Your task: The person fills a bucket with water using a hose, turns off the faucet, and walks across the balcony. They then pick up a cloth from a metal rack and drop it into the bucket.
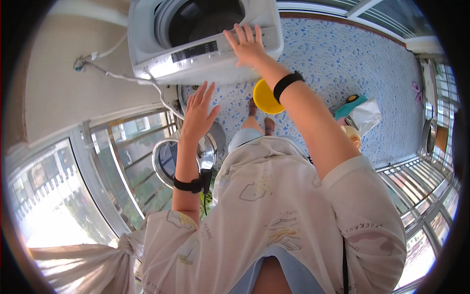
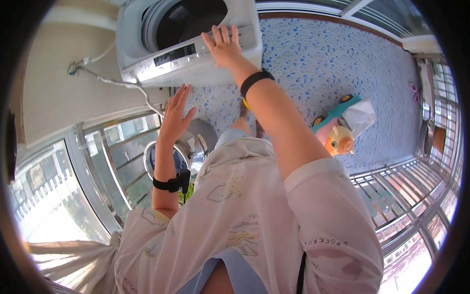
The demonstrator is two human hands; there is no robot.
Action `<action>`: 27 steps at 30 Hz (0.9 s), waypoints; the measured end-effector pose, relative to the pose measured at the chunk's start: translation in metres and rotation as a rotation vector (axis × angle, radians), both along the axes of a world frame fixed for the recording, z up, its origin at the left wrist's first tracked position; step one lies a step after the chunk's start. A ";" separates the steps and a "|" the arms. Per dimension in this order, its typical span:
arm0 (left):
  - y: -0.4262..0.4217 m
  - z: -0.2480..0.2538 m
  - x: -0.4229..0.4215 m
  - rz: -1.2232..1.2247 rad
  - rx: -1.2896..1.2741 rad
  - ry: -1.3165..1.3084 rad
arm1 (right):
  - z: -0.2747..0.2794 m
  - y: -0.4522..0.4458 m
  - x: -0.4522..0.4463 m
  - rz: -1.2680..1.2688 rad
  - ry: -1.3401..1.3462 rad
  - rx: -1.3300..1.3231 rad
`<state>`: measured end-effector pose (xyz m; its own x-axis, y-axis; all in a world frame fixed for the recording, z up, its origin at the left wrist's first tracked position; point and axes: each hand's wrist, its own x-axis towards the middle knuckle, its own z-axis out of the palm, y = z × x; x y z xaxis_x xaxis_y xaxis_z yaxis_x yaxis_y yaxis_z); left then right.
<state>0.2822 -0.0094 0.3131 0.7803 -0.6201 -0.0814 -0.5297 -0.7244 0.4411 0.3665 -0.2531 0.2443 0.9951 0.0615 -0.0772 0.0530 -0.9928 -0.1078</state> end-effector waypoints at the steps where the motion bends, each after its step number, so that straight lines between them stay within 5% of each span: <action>1: -0.009 -0.001 0.011 -0.042 -0.011 -0.026 | 0.002 0.000 -0.001 0.005 -0.014 0.001; 13: -0.140 -0.023 0.134 -0.295 -0.240 -0.211 | 0.015 -0.026 -0.010 0.086 0.101 0.113; 15: -0.163 -0.025 0.141 -0.323 -0.287 -0.194 | -0.012 -0.041 -0.017 0.203 -0.189 0.343; 17: -0.178 -0.030 0.144 -0.344 -0.360 -0.201 | -0.003 -0.067 -0.033 0.185 -0.204 0.307; 21: -0.208 -0.043 0.140 -0.443 -0.355 -0.197 | -0.004 -0.141 -0.096 -0.181 -0.145 0.453; 25: -0.240 -0.057 0.125 -0.660 -0.384 -0.176 | -0.029 -0.222 -0.215 -0.659 0.246 0.374; 27: -0.252 -0.056 0.112 -0.766 -0.158 -0.240 | -0.042 -0.251 -0.269 -0.737 0.304 0.372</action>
<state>0.3939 -0.2610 0.2571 0.1201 -0.9786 0.1672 -0.9457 -0.0616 0.3190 0.0975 -0.5041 0.2021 0.7308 -0.5149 -0.4481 -0.6714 -0.6604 -0.3362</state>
